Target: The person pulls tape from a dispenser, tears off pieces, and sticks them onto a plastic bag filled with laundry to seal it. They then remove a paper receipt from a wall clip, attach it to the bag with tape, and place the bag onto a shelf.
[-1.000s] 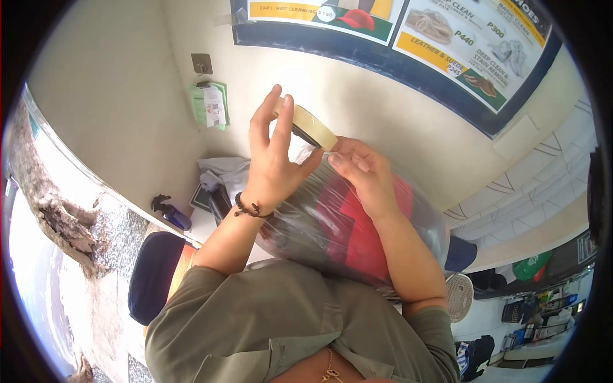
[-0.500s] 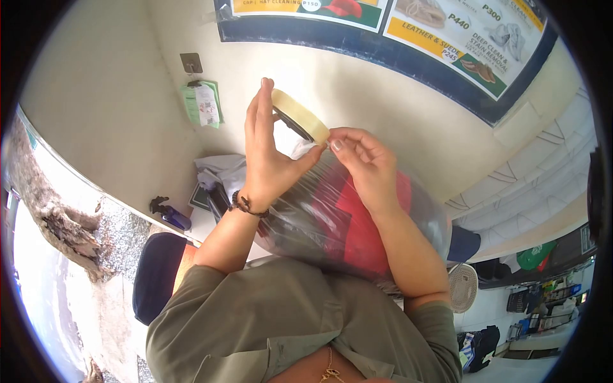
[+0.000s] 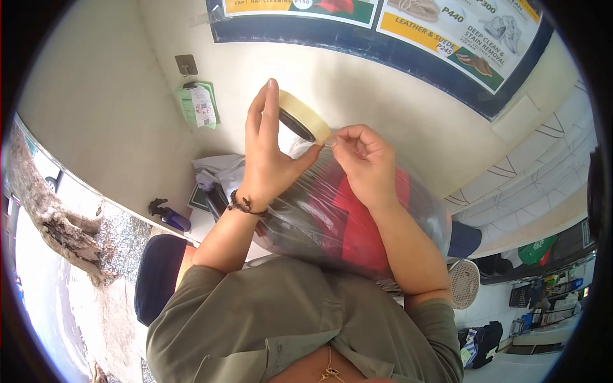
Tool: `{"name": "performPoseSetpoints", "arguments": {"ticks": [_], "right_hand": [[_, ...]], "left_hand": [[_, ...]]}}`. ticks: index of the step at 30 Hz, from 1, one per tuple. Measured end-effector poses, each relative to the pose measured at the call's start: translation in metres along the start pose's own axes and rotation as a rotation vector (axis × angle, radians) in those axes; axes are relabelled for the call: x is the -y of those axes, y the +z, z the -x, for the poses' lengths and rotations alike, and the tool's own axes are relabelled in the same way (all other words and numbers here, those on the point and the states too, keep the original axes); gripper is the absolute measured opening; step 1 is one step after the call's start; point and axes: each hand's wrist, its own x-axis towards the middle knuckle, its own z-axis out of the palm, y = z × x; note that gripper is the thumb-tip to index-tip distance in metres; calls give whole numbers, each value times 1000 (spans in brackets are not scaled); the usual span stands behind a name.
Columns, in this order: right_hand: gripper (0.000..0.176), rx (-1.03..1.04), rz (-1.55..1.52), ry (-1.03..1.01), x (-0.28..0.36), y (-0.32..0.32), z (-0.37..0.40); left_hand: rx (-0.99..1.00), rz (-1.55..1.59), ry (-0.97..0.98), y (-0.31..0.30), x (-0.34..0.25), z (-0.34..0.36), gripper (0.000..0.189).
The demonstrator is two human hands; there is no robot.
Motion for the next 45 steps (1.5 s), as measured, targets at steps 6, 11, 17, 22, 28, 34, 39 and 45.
{"name": "performPoseSetpoints", "arguments": {"ticks": [6, 11, 17, 22, 28, 34, 39, 45], "right_hand": [[8, 107, -237, 236, 0, -4, -2], [11, 211, -318, 360, 4, -3, -7], [16, 421, -203, 582, 40, 44, -19], [19, 611, -89, 710, 36, 139, -35], [19, 780, 202, 907, -46, 246, -44], [15, 790, 497, 1051, -114, 285, -20], [21, 753, 569, 1114, -147, 286, -6], [23, 704, 588, 1120, -154, 276, 6]], "left_hand": [[10, -151, 108, -3, 8, 0, 101], [103, -282, 134, -26, 20, 4, 91], [194, -328, 39, -94, 40, 7, 82], [228, -264, -113, -145, 94, 38, 83], [262, -290, -340, -162, 177, 128, 85], [319, -311, -548, -144, 212, 199, 87], [425, -251, -698, -141, 221, 218, 93], [349, -132, -712, -145, 229, 226, 91]]}}
